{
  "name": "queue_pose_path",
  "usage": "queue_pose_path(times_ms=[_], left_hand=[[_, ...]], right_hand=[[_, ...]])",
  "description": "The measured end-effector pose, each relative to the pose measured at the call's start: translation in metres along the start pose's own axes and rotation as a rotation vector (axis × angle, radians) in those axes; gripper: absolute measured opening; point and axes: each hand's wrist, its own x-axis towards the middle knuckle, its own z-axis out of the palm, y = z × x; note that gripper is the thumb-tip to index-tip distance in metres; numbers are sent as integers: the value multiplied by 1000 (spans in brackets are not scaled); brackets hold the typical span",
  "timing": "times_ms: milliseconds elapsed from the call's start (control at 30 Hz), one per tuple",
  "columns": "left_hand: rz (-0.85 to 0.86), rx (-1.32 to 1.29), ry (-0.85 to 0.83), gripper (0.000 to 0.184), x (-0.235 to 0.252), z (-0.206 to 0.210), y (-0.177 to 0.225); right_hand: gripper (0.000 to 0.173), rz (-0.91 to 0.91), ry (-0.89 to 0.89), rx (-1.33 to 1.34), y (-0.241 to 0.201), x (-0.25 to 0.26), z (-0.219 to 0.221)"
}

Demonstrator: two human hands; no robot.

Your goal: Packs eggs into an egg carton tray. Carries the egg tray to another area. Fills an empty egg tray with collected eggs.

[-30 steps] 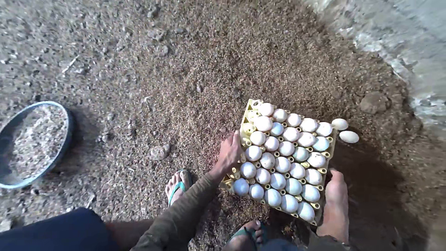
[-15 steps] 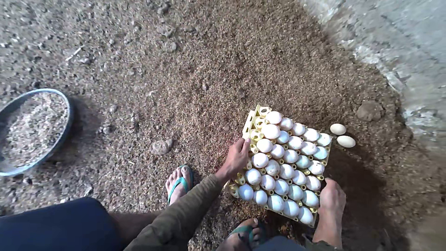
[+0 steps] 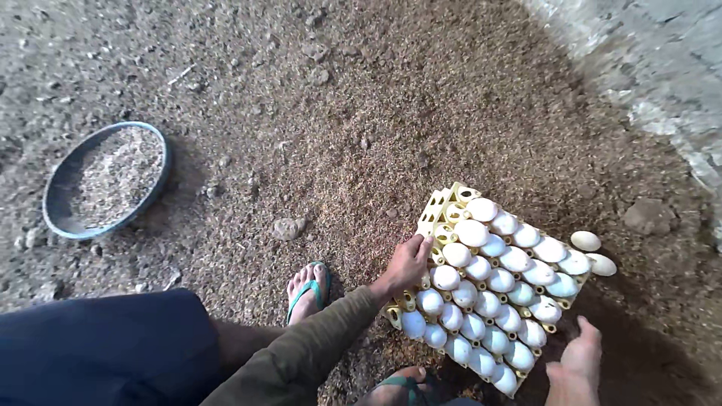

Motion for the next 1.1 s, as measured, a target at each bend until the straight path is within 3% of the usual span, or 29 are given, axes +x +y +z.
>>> queue_pose_path(times_ms=[167,300,700,833,967,1100], left_hand=[[1,-13,-63,41,-3,-8,15],[44,-9,-92,40,-8,-13,23],[47,25,-201,40,-18,-7,-1],[33,-26,-198,41,-24,1,-1],[-12,-84,-144,42,-25,-8,14],[-100,-131,-9,45,-19,-52,34]], right_hand=[[54,-67,72,-98,-14,-20,-6],[65,-20,68,-252,-26,-37,-15],[60,36,60,-318,-12,-75,-21],[56,-70,-86,-69,1,-67,-28],[69,-103,-110,-157,-29,-67,-29],[69,-201,-326,-155,-71,-76,-3]])
